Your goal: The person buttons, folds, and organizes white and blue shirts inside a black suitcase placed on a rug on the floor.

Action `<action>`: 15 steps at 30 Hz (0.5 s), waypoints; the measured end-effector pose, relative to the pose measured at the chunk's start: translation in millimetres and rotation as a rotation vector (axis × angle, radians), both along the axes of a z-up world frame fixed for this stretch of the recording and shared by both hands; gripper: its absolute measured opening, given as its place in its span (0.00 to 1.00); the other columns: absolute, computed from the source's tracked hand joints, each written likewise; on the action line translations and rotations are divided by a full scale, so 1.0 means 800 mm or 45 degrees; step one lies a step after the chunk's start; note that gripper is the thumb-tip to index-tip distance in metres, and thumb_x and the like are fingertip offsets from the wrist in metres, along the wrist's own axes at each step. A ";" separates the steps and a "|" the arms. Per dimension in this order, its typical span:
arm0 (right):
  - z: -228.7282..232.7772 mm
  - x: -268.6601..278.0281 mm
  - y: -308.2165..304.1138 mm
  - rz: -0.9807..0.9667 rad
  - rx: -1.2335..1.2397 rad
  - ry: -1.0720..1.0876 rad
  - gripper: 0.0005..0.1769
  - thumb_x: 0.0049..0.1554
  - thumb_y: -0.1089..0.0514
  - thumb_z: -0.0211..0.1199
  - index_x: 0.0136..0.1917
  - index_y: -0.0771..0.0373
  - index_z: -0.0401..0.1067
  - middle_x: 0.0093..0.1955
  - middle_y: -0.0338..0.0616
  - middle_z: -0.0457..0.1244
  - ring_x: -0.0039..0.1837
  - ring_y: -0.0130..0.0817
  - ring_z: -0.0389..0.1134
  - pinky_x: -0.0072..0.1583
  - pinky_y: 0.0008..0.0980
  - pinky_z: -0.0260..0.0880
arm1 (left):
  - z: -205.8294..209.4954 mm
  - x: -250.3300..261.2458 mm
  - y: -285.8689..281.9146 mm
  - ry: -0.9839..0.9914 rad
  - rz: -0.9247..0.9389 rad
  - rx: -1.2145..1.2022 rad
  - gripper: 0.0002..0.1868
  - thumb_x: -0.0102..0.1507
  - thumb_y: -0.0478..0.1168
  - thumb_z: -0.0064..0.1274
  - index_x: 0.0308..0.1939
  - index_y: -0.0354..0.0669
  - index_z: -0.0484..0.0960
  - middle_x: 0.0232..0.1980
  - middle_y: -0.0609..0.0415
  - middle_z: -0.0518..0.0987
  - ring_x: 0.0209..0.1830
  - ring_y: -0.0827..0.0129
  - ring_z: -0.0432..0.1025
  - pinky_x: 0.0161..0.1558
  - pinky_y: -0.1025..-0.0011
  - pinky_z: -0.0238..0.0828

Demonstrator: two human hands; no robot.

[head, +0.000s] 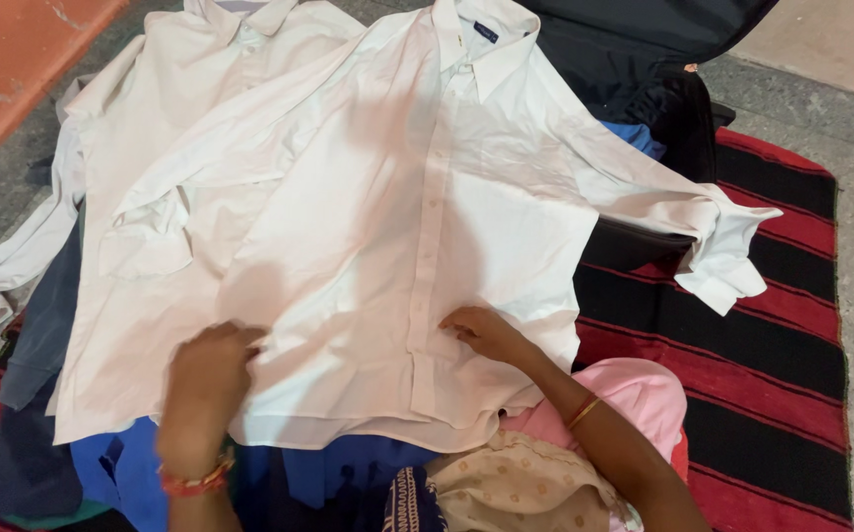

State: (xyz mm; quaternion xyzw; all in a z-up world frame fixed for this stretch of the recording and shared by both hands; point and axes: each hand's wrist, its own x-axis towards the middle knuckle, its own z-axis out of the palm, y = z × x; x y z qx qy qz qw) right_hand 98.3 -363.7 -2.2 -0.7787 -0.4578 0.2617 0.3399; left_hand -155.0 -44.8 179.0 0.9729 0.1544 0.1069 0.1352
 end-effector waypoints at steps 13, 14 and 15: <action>0.004 0.016 -0.012 0.003 -0.002 -0.108 0.15 0.56 0.67 0.61 0.57 0.61 0.75 0.52 0.46 0.69 0.50 0.39 0.68 0.52 0.35 0.70 | 0.143 0.125 -0.214 -0.468 -1.698 -1.332 0.04 0.68 0.36 0.59 0.47 0.43 0.83 0.48 0.53 0.82 0.51 0.65 0.78 0.54 0.70 0.76; 0.001 0.014 -0.012 0.003 0.003 -0.106 0.15 0.56 0.67 0.61 0.57 0.62 0.75 0.52 0.46 0.69 0.49 0.39 0.68 0.51 0.35 0.70 | 0.151 0.125 -0.228 -0.493 -1.785 -1.385 0.04 0.68 0.36 0.59 0.47 0.43 0.83 0.48 0.53 0.82 0.50 0.65 0.78 0.54 0.70 0.76; -0.002 0.015 -0.010 0.000 0.005 -0.100 0.14 0.57 0.67 0.61 0.57 0.62 0.75 0.52 0.46 0.69 0.49 0.39 0.68 0.51 0.35 0.70 | 0.158 0.126 -0.239 -0.524 -1.875 -1.430 0.04 0.68 0.36 0.59 0.47 0.43 0.83 0.48 0.53 0.82 0.50 0.65 0.78 0.54 0.70 0.76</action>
